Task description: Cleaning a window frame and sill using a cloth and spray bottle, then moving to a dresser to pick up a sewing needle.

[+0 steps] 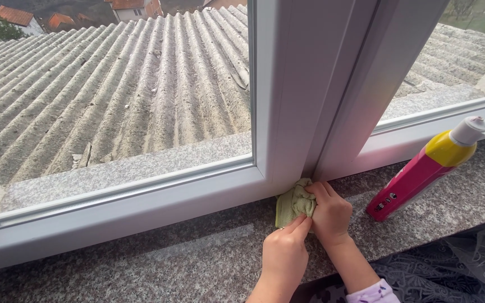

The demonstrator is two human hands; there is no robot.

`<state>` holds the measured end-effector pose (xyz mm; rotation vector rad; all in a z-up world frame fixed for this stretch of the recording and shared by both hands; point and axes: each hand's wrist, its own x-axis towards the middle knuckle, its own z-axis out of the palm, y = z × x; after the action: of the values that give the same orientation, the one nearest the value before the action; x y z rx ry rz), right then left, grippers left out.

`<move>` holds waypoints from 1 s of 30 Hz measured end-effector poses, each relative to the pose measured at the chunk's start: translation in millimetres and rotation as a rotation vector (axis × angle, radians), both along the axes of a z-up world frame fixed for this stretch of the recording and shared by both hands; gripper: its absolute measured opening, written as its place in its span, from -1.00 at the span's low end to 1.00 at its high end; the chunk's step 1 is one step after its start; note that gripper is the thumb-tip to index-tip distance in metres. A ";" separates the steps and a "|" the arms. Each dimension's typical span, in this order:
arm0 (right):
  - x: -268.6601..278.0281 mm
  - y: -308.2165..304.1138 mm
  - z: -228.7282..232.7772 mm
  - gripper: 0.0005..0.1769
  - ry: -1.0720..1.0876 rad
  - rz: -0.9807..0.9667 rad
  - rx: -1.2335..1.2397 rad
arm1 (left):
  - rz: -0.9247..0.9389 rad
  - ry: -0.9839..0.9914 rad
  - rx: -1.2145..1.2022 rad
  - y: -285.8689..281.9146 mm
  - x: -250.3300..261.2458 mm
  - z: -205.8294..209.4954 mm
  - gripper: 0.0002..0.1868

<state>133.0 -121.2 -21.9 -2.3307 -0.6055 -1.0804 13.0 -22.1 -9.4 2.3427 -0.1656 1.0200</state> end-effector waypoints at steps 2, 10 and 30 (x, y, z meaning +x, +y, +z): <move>-3.5 4.3 8.3 -0.78 -0.055 0.018 -0.022 | 0.001 -0.008 0.007 3.7 -4.0 4.9 -0.45; -3.7 0.8 18.0 -0.85 -0.146 0.043 -0.094 | -0.021 -0.006 -0.026 -4.1 -2.6 -1.7 -0.44; -7.5 7.9 18.1 -0.78 -0.100 0.076 0.054 | 0.005 -0.070 0.002 -2.5 -8.2 -4.9 -0.41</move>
<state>125.6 -113.3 -3.9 -2.1999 -0.6874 -1.1686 4.7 -24.6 -14.3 2.3112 -0.1884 1.1055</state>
